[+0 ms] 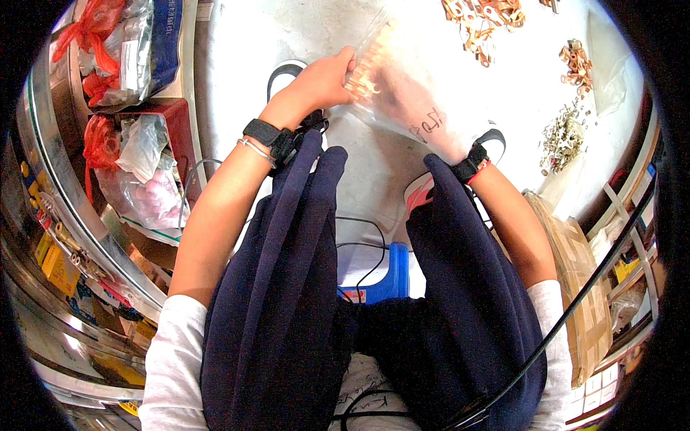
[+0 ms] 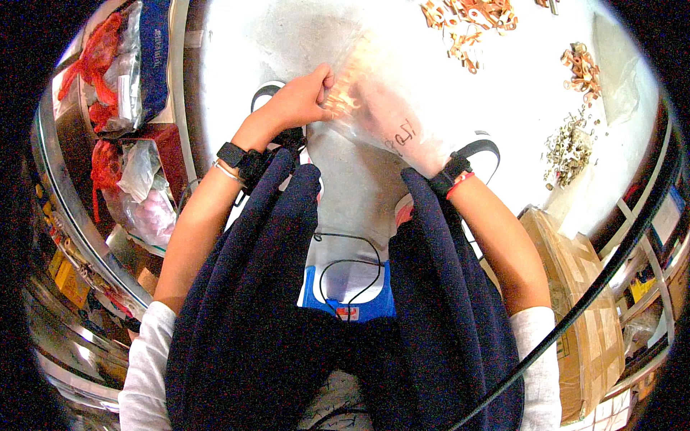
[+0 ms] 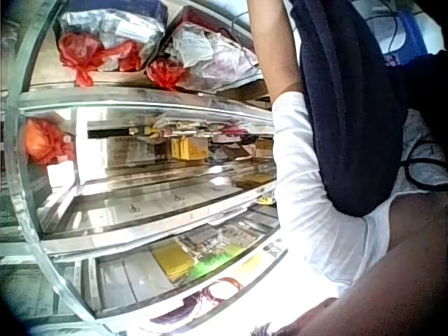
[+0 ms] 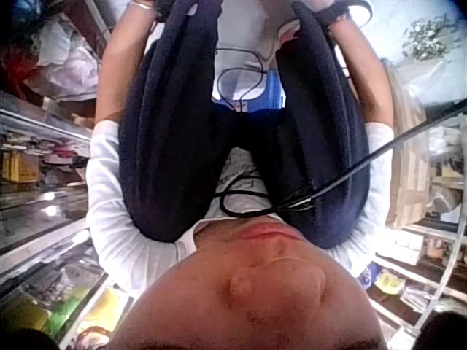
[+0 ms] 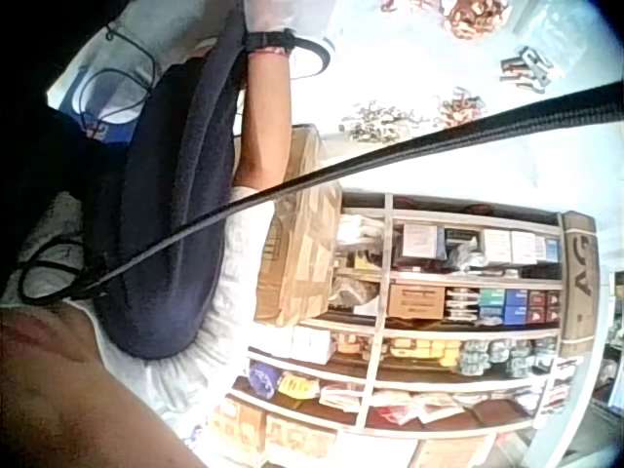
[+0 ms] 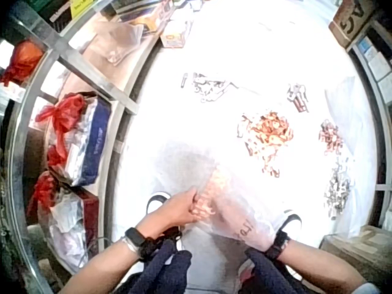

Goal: Manually sort and place small metal hardware pieces into a plastic bag.

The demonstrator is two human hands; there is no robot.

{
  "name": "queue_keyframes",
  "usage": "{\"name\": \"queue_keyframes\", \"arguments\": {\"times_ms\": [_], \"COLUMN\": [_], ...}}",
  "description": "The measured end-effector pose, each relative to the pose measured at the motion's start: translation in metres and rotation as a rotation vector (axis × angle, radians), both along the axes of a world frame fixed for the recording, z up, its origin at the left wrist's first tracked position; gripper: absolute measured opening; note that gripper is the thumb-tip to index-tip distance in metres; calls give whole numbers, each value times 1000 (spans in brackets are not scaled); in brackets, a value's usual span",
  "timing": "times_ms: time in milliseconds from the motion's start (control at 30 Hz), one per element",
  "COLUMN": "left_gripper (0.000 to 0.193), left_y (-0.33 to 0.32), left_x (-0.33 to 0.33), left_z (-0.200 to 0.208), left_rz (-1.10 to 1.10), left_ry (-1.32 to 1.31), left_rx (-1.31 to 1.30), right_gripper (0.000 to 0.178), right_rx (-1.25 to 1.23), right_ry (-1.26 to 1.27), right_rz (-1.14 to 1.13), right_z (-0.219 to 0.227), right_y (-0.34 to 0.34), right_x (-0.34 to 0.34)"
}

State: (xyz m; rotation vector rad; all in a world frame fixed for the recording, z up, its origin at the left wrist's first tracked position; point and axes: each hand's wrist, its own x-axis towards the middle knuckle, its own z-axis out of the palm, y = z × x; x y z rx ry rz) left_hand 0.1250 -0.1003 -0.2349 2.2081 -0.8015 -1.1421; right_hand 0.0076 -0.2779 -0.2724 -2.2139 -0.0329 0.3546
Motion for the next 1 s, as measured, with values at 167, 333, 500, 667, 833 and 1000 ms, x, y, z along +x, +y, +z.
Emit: {"name": "queue_keyframes", "arguments": {"times_ms": [167, 333, 500, 667, 833, 1000], "left_gripper": [51, 50, 50, 52, 53, 55], "left_y": [1, 2, 1, 0, 0, 1], "left_x": [-1, 0, 0, 0, -3, -4], "left_z": [-2, -4, -4, 0, -1, -3], "left_rz": [-1, -2, 3, 8, 15, 16], "left_ry": [-2, -14, -8, 6, -53, -51], "left_rx": [-5, -21, -14, 6, -19, -27], "right_gripper": [33, 38, 38, 36, 29, 25], "right_rx": [34, -22, -52, -48, -31, -11], "right_ry": [2, 13, 26, 35, 36, -48], "right_rz": [9, 43, 27, 9, 31, 22], "right_z": [4, 9, 7, 5, 2, -4], "right_y": [-2, -4, 1, 0, -3, -3], "right_x": [1, 3, 3, 4, 3, 1]}}
